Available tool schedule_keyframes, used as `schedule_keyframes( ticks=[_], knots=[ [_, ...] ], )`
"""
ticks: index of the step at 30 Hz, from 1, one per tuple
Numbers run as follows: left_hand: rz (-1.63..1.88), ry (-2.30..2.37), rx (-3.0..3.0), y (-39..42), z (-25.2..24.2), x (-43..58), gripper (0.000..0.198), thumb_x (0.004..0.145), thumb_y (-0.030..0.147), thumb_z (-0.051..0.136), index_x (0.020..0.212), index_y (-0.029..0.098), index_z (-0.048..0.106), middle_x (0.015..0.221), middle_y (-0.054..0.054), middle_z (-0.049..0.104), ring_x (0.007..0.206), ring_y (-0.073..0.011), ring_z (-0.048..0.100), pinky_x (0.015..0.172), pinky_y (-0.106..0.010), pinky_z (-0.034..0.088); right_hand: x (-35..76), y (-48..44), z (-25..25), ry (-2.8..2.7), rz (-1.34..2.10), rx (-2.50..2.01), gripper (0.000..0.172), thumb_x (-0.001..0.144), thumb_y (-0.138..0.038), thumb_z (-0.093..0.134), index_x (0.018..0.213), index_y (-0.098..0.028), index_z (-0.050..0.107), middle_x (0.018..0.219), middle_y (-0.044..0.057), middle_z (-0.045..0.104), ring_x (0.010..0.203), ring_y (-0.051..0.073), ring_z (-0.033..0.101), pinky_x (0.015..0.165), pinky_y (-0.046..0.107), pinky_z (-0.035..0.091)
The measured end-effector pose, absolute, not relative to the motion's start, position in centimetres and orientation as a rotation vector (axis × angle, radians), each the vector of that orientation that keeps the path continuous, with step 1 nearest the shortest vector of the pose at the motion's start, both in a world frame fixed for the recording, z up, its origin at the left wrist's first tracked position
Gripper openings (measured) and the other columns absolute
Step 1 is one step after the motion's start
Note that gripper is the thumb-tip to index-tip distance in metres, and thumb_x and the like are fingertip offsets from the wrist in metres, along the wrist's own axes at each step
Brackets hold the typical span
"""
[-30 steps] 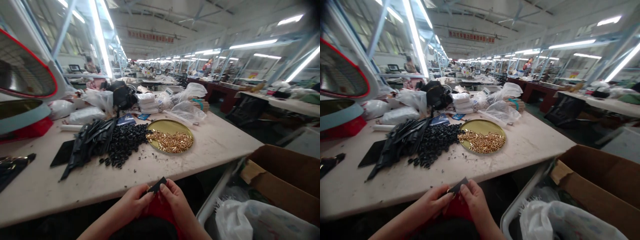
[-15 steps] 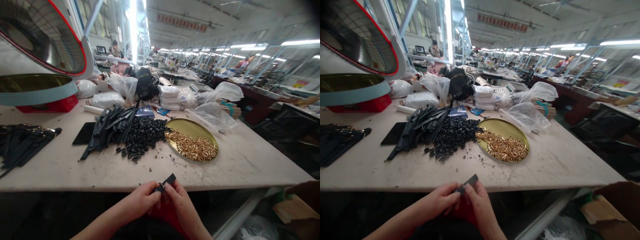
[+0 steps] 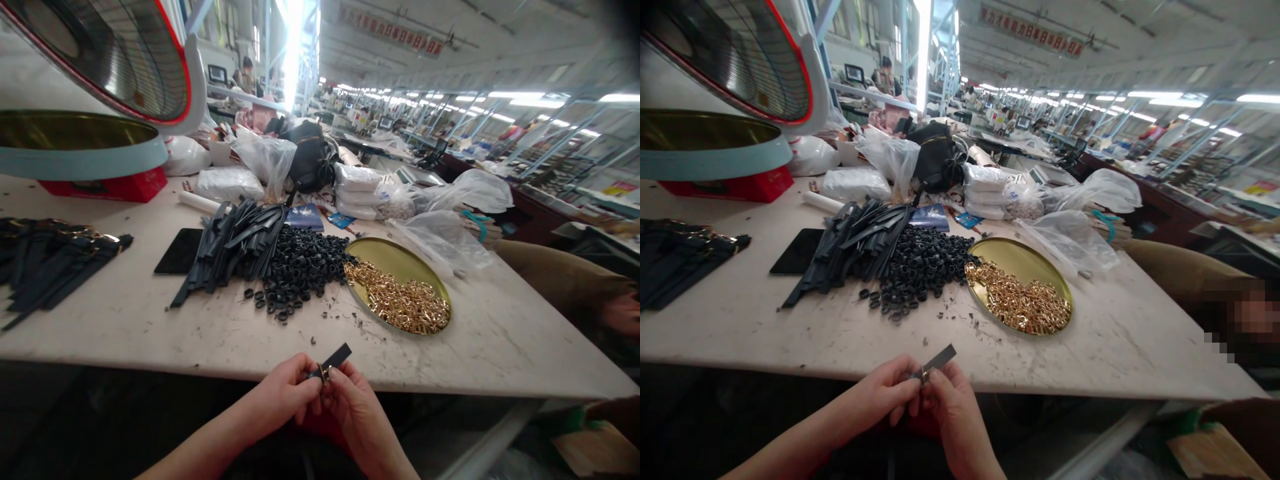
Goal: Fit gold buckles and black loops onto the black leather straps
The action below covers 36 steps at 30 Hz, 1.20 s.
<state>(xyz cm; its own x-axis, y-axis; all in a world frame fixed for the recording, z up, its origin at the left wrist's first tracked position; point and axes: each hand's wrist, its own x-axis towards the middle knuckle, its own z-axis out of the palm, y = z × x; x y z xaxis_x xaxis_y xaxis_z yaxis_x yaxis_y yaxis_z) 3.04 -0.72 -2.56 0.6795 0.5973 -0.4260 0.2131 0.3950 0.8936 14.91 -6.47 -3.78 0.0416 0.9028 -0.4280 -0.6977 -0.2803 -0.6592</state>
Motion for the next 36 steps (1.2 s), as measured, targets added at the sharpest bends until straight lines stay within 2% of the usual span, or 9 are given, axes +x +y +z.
schedule_keyframes(
  ticks=[4, 13, 19, 25, 28, 36],
  knots=[
    [0.285, 0.825, 1.173, -0.9, -2.5, 2.8, 0.009, 0.07, 0.025, 0.045, 0.073, 0.017, 0.042, 0.052, 0.006, 0.054, 0.034, -0.0041, 0.038, 0.035, -0.016, 0.025, 14.2, -6.7, -4.1, -0.364, 1.636, -0.951, 0.017, 0.072, -0.025, 0.064, 0.085, -0.017, 0.057, 0.057, -0.004, 0.057, 0.046, 0.008, 0.05, 0.048, 0.021, 0.04],
    [0.244, 0.823, 1.222, -2.0, -1.3, 2.1, 0.019, 0.075, 0.034, 0.046, 0.074, 0.016, 0.044, 0.051, 0.007, 0.051, 0.035, -0.0034, 0.036, 0.035, -0.016, 0.023, 14.1, -7.8, -3.2, -0.297, 1.608, -0.953, 0.014, 0.067, -0.022, 0.066, 0.075, -0.017, 0.056, 0.057, -0.004, 0.057, 0.045, 0.008, 0.05, 0.047, 0.022, 0.041],
    [0.261, 0.778, 1.238, -2.9, -0.9, 1.9, 0.023, 0.075, 0.038, 0.045, 0.071, 0.016, 0.044, 0.051, 0.006, 0.05, 0.034, -0.0028, 0.034, 0.034, -0.016, 0.022, 14.1, -9.0, -3.5, -0.363, 1.598, -0.97, 0.015, 0.071, -0.023, 0.065, 0.082, -0.017, 0.055, 0.056, -0.005, 0.055, 0.047, 0.008, 0.05, 0.05, 0.021, 0.041],
    [0.266, 0.778, 1.284, -3.6, -0.2, 1.5, 0.026, 0.073, 0.04, 0.05, 0.072, 0.014, 0.046, 0.056, 0.005, 0.051, 0.038, -0.0029, 0.037, 0.037, -0.016, 0.026, 14.5, -10.0, -3.0, -0.373, 1.702, -0.925, 0.013, 0.072, -0.019, 0.062, 0.083, -0.015, 0.057, 0.063, -0.002, 0.058, 0.054, 0.009, 0.053, 0.055, 0.022, 0.042],
    [0.264, 0.782, 1.261, -3.8, -0.6, 1.6, 0.028, 0.076, 0.043, 0.047, 0.072, 0.014, 0.046, 0.055, 0.004, 0.053, 0.036, -0.0026, 0.036, 0.036, -0.016, 0.022, 14.6, -10.1, -2.7, -0.405, 1.722, -0.899, 0.016, 0.071, -0.016, 0.062, 0.086, -0.015, 0.058, 0.068, 0.0, 0.06, 0.058, 0.01, 0.055, 0.059, 0.023, 0.043],
    [0.243, 0.814, 1.222, -3.5, -2.7, 1.9, 0.032, 0.078, 0.046, 0.045, 0.071, 0.015, 0.046, 0.05, 0.006, 0.052, 0.033, -0.0023, 0.034, 0.033, -0.015, 0.02, 15.1, -9.7, -3.0, -0.277, 1.742, -0.928, 0.015, 0.068, -0.012, 0.062, 0.081, -0.015, 0.058, 0.067, -0.002, 0.058, 0.057, 0.009, 0.054, 0.057, 0.022, 0.043]
  ],
)
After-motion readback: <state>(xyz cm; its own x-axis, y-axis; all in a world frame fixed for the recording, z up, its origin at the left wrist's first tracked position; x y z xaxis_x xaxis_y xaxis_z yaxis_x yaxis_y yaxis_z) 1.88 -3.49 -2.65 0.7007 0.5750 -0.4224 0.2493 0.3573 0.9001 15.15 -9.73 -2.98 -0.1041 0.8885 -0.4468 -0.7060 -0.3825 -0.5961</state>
